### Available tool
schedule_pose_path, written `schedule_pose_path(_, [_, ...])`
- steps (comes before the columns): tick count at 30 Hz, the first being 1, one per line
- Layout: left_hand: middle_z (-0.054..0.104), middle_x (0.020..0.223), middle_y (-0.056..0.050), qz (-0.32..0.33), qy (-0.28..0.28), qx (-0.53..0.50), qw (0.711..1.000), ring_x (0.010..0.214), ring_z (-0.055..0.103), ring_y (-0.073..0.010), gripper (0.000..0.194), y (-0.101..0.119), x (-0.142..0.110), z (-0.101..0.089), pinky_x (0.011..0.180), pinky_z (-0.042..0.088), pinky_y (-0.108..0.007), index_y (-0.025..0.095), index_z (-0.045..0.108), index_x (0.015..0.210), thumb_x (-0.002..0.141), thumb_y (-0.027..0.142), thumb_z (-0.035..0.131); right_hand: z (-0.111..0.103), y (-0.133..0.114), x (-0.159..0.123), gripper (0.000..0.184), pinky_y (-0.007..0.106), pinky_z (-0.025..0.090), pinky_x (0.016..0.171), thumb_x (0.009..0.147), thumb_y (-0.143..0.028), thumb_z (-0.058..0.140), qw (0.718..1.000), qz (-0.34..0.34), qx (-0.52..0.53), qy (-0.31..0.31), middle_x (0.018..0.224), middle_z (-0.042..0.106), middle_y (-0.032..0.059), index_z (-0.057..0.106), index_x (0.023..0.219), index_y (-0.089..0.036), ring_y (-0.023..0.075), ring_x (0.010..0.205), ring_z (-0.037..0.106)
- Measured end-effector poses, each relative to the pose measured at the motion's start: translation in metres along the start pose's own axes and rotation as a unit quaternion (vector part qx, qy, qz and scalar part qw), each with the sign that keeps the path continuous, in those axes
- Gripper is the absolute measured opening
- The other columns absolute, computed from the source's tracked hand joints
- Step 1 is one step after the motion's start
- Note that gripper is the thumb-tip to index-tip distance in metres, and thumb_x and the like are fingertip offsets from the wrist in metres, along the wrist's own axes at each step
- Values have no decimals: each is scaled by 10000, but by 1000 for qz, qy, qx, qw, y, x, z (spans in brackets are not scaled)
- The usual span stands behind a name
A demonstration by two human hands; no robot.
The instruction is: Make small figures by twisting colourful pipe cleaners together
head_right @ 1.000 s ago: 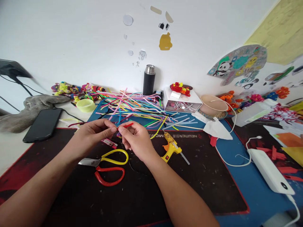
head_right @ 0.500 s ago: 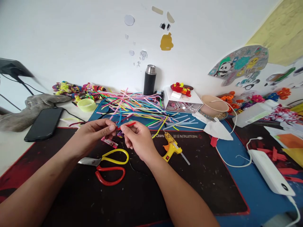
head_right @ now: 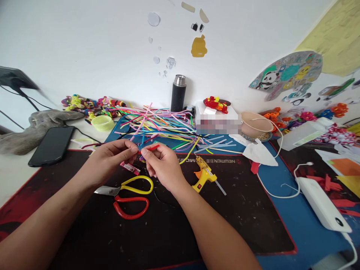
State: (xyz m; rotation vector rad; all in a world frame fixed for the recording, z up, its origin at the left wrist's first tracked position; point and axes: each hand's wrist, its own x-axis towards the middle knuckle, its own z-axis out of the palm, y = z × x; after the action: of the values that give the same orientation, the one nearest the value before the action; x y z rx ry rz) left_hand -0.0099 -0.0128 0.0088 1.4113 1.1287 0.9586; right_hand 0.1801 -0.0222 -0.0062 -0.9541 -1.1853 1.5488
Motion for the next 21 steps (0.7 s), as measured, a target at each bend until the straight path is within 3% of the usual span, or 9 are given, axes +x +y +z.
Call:
schedule_pose_path(5, [612, 722, 5, 16, 15, 29, 999, 667, 533, -148, 422, 3, -1, 2, 638, 459, -257, 192, 665, 797, 899, 592, 759, 1, 1, 0, 309, 228, 354, 408, 862, -481, 797, 1000, -1, -13, -4, 601, 574, -74, 660, 971, -227, 93, 429, 475])
schedule_pose_path(12, [632, 742, -2, -7, -12, 26, 1000, 696, 574, -167, 425, 2, -2, 1, 623, 487, -249, 202, 675, 823, 909, 614, 732, 2, 4, -1, 291, 240, 386, 431, 890, -478, 792, 999, -25, -44, 8, 600, 579, -75, 649, 940, -230, 93, 434, 484])
schedule_pose_path(21, [634, 728, 10, -33, -33, -62, 997, 665, 547, -136, 351, -7, 1, 1, 643, 468, -245, 191, 697, 818, 905, 517, 793, 3, 6, -3, 255, 240, 396, 445, 939, -463, 751, 995, -54, -83, 28, 612, 580, -64, 652, 931, -227, 98, 454, 507])
